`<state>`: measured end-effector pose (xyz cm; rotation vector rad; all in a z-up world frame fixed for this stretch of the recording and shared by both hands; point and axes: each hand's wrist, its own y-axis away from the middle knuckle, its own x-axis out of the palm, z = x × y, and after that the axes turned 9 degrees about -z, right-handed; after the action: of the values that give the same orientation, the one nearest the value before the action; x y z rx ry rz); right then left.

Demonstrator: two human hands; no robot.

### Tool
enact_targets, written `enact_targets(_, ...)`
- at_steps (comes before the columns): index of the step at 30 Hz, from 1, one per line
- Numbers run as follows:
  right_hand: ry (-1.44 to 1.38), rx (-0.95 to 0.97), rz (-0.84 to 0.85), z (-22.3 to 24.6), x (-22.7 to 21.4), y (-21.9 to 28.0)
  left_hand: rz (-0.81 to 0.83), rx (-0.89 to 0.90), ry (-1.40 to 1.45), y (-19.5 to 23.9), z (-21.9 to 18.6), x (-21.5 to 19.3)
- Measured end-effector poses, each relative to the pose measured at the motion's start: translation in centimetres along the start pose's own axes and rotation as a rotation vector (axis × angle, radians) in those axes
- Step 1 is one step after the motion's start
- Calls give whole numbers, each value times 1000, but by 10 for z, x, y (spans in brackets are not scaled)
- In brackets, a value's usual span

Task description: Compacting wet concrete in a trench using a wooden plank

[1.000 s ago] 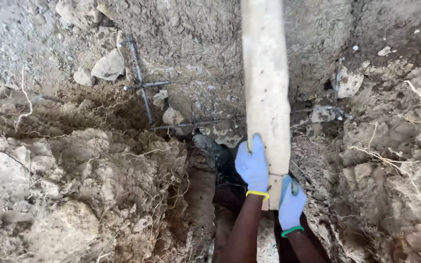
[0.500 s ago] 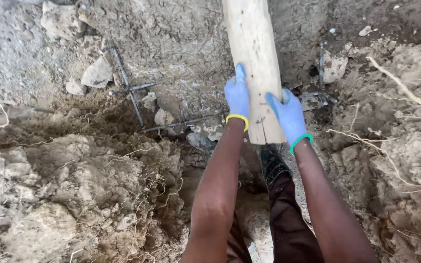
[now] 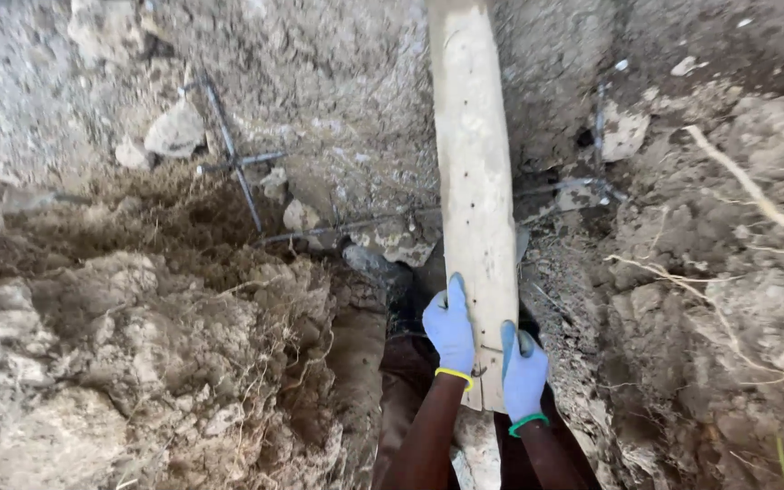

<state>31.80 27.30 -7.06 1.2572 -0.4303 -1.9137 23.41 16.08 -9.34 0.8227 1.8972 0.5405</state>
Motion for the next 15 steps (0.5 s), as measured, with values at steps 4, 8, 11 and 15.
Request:
enact_targets(4,47,-103,23,16,10,-5,-33,-24,68,-3,-32,-17)
enact_targets(8,110,-288,101,79,43,-50,-150,10,201,-20,-114,-20)
enact_targets(11,334,-330,262,169,41,-37,-232,-61,234,-29,-137,-30)
enact_targets(15,443,-356,292,173,34,7,-235,-60,264,0,-145,-79)
